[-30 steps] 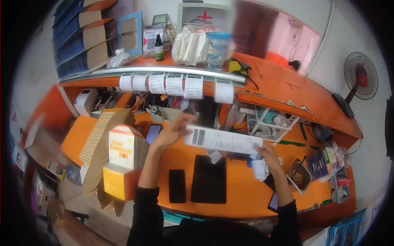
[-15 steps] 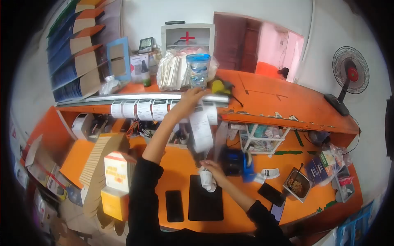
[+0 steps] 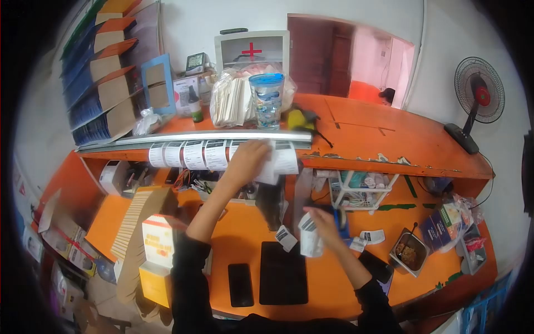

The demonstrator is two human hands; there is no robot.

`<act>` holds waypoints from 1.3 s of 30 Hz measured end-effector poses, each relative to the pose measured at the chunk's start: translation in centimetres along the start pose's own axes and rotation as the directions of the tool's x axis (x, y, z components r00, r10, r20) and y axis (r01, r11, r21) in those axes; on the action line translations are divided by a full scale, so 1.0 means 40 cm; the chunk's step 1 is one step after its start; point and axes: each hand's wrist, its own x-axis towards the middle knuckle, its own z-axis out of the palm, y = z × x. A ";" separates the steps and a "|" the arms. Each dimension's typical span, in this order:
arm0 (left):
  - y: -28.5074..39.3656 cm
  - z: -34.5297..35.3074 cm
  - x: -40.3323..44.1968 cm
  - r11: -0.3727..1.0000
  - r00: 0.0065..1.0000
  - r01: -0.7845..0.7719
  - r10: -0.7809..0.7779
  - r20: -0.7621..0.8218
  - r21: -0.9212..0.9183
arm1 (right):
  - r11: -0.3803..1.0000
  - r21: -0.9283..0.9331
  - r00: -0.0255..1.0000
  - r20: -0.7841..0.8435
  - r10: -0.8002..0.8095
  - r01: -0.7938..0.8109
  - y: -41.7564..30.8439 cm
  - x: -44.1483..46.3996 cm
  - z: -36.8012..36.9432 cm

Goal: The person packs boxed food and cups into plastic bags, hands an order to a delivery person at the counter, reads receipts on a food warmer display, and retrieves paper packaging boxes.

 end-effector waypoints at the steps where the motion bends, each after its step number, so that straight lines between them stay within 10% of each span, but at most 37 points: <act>1: 0.005 -0.002 -0.004 0.999 1.000 0.021 -0.021 0.021 -0.030 | 1.000 0.001 1.000 -0.002 0.000 0.000 -0.034 0.000 -0.002; 6: 0.011 0.004 -0.011 1.000 1.000 0.010 -0.010 -0.017 -0.003 | 0.883 -0.297 0.843 -0.298 -0.448 0.364 -0.117 0.049 -0.018; 9: 0.012 0.002 -0.016 0.993 0.992 0.117 -0.116 0.054 0.000 | 0.768 -0.560 0.869 -0.161 -0.468 0.310 -0.192 0.063 -0.023; 18: -0.004 0.003 -0.018 0.991 0.987 0.110 -0.118 0.108 0.078 | 0.746 -0.487 0.860 0.023 -0.509 0.454 -0.303 0.148 0.004; 24: 0.047 -0.006 0.011 0.983 0.980 0.164 -0.153 -0.130 0.079 | 0.759 -0.435 0.861 0.086 -0.501 0.485 -0.331 0.207 0.009; 26: 0.066 -0.009 0.031 0.960 0.989 0.143 -0.150 -0.012 -0.242 | 0.777 -0.414 0.870 0.084 -0.486 0.474 -0.329 0.223 0.010; 31: 0.137 0.005 0.029 0.950 0.980 0.201 -0.196 0.046 -0.238 | 0.827 -0.258 0.866 0.100 -0.491 0.499 -0.317 0.249 -0.004; 35: 0.179 0.008 -0.001 0.776 0.868 0.497 -0.437 0.238 -0.388 | 0.834 -0.354 0.905 0.117 -0.409 0.423 -0.336 0.260 -0.012; 39: 0.167 0.063 -0.077 0.411 0.708 0.703 -0.477 0.520 -0.580 | 0.498 -0.748 0.850 0.166 -0.500 0.439 -0.353 0.243 0.014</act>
